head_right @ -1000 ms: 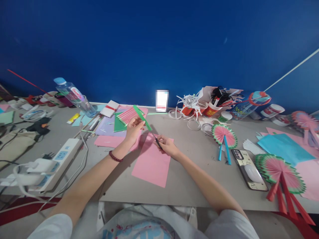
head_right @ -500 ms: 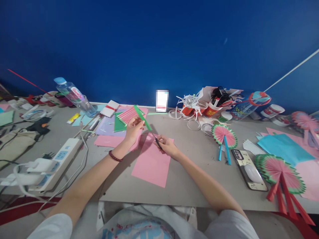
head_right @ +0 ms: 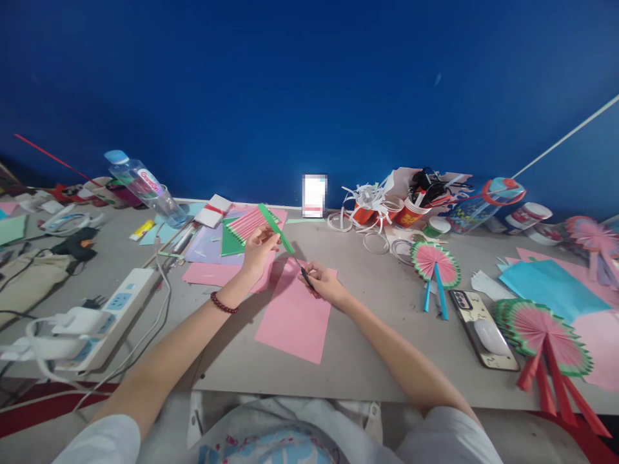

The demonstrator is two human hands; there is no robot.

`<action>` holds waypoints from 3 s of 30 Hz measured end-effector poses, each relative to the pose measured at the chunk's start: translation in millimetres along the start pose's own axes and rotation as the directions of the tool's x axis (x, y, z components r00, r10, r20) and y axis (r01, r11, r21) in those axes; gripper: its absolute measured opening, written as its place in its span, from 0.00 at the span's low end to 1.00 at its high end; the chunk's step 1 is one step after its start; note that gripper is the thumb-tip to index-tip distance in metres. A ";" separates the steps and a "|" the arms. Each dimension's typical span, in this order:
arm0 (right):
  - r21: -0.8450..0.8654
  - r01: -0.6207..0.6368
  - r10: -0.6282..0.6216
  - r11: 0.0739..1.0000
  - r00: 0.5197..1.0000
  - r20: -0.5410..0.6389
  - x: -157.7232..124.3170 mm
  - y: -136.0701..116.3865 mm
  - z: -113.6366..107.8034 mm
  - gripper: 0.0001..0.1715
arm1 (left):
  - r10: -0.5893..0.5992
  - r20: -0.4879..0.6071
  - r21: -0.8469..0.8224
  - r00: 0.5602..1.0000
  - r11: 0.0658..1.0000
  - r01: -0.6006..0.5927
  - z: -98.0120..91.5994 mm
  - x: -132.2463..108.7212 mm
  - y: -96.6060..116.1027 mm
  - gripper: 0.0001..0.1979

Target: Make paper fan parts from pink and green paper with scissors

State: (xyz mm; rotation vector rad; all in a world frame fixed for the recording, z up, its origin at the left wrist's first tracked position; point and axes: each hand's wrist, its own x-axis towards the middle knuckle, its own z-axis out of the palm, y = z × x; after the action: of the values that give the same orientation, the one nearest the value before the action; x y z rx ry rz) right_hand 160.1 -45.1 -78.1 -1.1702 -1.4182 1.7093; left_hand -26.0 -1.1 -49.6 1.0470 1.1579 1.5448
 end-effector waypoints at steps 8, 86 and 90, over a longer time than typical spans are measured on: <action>0.003 -0.001 0.001 1.000 1.000 -0.011 0.7 1.7 0.3 0.23 | 0.004 0.001 0.004 1.000 1.000 -0.004 -0.3 -1.1 1.9 0.11; 0.011 0.019 -0.018 1.000 0.999 -0.028 5.0 10.7 -0.9 0.22 | 0.007 0.052 -0.052 0.999 0.999 -0.004 -0.2 1.0 -3.7 0.13; 0.023 0.030 -0.030 0.999 1.000 -0.006 5.1 11.1 -1.7 0.22 | -0.001 0.083 -0.065 0.997 0.998 0.007 -0.7 1.5 -3.2 0.14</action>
State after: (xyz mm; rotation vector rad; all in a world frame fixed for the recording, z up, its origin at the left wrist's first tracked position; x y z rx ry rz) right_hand 160.4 -42.4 -90.1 -1.1344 -1.4021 1.6967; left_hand -26.4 0.7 -52.7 1.0545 1.0449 1.5116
